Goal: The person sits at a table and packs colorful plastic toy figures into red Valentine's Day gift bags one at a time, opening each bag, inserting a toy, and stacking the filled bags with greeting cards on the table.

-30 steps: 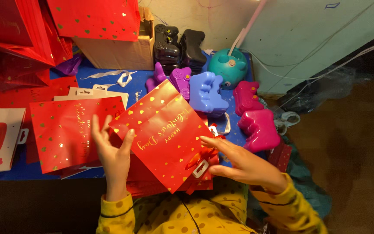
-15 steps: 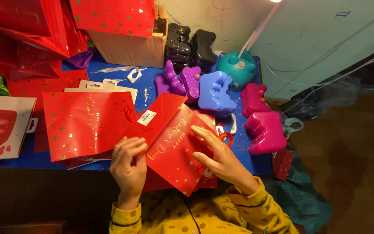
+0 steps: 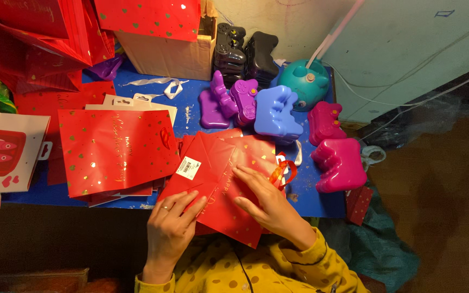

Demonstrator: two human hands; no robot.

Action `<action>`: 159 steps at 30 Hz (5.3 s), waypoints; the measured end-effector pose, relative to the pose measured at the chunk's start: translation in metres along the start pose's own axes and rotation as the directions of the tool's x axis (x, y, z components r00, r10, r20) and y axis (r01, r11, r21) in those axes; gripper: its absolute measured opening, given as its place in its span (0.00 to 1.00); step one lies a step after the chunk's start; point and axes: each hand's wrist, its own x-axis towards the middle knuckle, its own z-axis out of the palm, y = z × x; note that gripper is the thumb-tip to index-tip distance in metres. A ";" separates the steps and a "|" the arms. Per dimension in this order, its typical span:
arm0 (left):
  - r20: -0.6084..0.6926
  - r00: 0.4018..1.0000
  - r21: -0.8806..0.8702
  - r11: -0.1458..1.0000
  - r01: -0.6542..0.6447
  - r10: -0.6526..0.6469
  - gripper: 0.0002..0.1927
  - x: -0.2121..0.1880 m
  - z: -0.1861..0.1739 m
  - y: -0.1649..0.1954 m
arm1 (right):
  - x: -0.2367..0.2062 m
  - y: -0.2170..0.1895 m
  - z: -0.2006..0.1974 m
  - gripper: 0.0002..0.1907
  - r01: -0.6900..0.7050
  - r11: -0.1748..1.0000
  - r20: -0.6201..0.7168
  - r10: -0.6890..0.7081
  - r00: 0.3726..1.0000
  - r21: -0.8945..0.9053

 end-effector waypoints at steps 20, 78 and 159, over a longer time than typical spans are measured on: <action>-0.005 0.969 -0.022 0.969 0.247 -0.247 0.18 0.030 0.004 -0.014 | -0.023 -0.004 0.026 0.26 0.072 0.973 0.051 -0.063 0.997 -0.220; -0.050 0.970 0.313 0.926 -0.211 0.239 0.21 0.131 -0.088 0.097 | -0.001 -0.102 -0.062 0.05 0.259 0.626 0.280 -0.067 0.958 -0.735; 0.446 0.887 -0.890 0.040 0.453 -0.122 0.24 0.051 0.046 0.067 | -0.034 0.003 -0.016 0.44 -0.132 0.845 -0.174 0.255 0.951 0.518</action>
